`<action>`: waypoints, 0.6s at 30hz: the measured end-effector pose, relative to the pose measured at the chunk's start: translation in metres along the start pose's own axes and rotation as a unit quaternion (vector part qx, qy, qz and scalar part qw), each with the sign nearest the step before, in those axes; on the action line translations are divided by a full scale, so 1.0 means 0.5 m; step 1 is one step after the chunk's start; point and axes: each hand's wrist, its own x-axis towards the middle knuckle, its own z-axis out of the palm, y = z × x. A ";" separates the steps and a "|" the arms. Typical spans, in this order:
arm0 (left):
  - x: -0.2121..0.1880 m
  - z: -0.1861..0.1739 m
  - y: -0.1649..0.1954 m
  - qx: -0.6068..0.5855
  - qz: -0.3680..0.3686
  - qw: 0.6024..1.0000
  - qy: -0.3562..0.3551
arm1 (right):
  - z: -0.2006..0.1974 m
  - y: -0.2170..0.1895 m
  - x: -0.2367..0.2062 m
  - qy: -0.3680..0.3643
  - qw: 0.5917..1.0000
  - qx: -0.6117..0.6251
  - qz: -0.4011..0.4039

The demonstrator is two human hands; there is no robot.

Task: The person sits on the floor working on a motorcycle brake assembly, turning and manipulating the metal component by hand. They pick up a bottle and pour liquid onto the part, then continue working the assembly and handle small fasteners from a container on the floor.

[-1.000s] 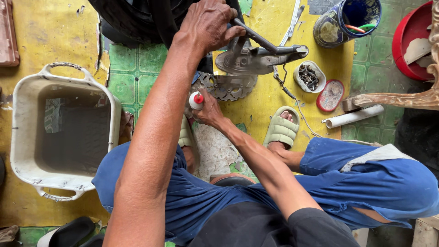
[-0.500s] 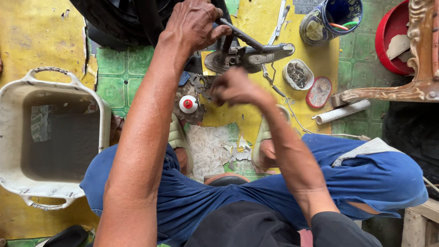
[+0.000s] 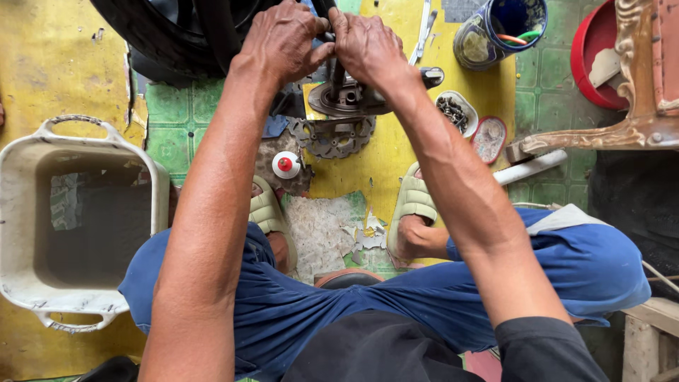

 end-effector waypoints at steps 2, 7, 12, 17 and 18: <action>0.002 -0.004 0.001 0.003 0.002 1.000 -0.005 | -0.006 0.006 0.011 -0.141 0.968 0.080 0.193; -0.002 -0.020 0.013 -0.022 -0.006 1.000 -0.007 | -0.029 -0.001 0.027 -0.130 0.978 0.103 0.126; 0.004 -0.030 0.022 -0.004 -0.025 0.998 -0.051 | -0.034 -0.003 0.007 -0.114 0.968 0.148 0.169; 0.000 -0.022 0.019 -0.005 -0.024 0.999 -0.032 | -0.032 -0.002 0.006 -0.092 0.971 0.147 0.162; -0.001 -0.019 0.018 -0.005 -0.017 1.000 -0.019 | -0.032 -0.002 0.006 -0.088 0.973 0.146 0.156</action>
